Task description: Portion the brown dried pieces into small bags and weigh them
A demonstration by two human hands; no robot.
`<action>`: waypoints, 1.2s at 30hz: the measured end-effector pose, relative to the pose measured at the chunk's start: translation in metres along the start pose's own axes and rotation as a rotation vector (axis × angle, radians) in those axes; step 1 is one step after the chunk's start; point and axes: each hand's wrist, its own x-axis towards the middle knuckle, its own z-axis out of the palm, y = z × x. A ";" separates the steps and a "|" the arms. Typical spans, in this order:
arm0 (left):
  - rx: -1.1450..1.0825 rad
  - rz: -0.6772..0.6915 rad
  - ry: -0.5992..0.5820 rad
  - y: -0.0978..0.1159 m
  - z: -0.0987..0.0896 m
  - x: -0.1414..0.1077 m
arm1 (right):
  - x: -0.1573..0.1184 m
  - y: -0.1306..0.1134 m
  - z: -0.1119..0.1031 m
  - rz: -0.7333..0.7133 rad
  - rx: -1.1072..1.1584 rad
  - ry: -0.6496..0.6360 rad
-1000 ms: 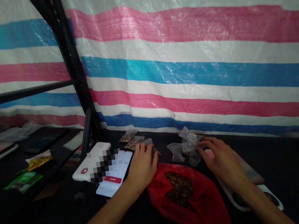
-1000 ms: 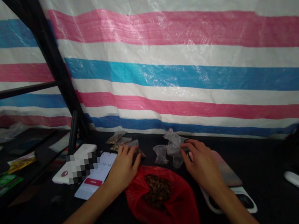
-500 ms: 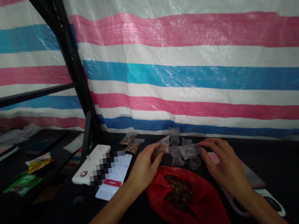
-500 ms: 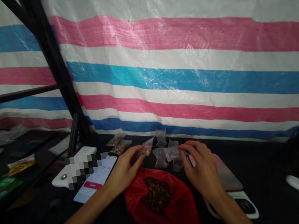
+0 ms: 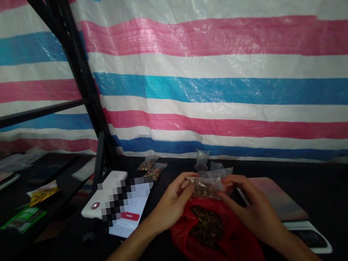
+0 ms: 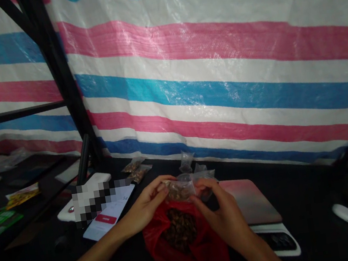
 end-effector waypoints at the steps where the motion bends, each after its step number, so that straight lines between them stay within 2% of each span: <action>1: 0.023 0.013 0.031 -0.001 0.000 0.001 | 0.000 -0.002 0.000 0.020 0.055 0.001; 3: 0.070 0.032 0.066 -0.003 -0.002 0.002 | 0.001 -0.004 0.000 0.059 0.150 -0.013; 5: 0.119 0.046 0.128 -0.005 -0.004 0.004 | 0.002 -0.004 -0.003 0.073 0.152 -0.019; 9: 0.203 0.065 0.405 -0.014 -0.010 0.007 | 0.009 0.007 -0.010 0.010 -0.088 0.001; 11: 0.226 0.057 0.510 -0.018 -0.013 0.009 | 0.020 0.016 -0.012 -0.025 -0.204 -0.037; 15: 0.244 0.058 0.603 -0.026 -0.015 0.010 | 0.061 0.029 -0.003 -0.151 -0.492 -0.317; 18: 0.243 0.079 0.582 -0.028 -0.013 0.008 | 0.097 0.035 0.018 -0.227 -0.763 -0.658; 20: 0.239 0.092 0.563 -0.027 -0.013 0.007 | 0.117 0.041 0.032 -0.223 -0.788 -0.751; 23: 0.235 0.122 0.536 -0.026 -0.014 0.005 | 0.133 0.052 0.039 -0.167 -0.818 -0.796; 26: 0.290 0.139 0.547 -0.023 -0.015 0.003 | 0.136 0.066 0.022 -0.066 -0.845 -0.764; 32: 0.342 0.111 0.488 -0.013 -0.012 0.000 | 0.116 0.093 -0.038 0.207 -0.861 -0.627; 36: 0.358 0.096 0.483 -0.012 -0.009 0.001 | 0.100 0.101 -0.060 0.265 -0.783 -0.627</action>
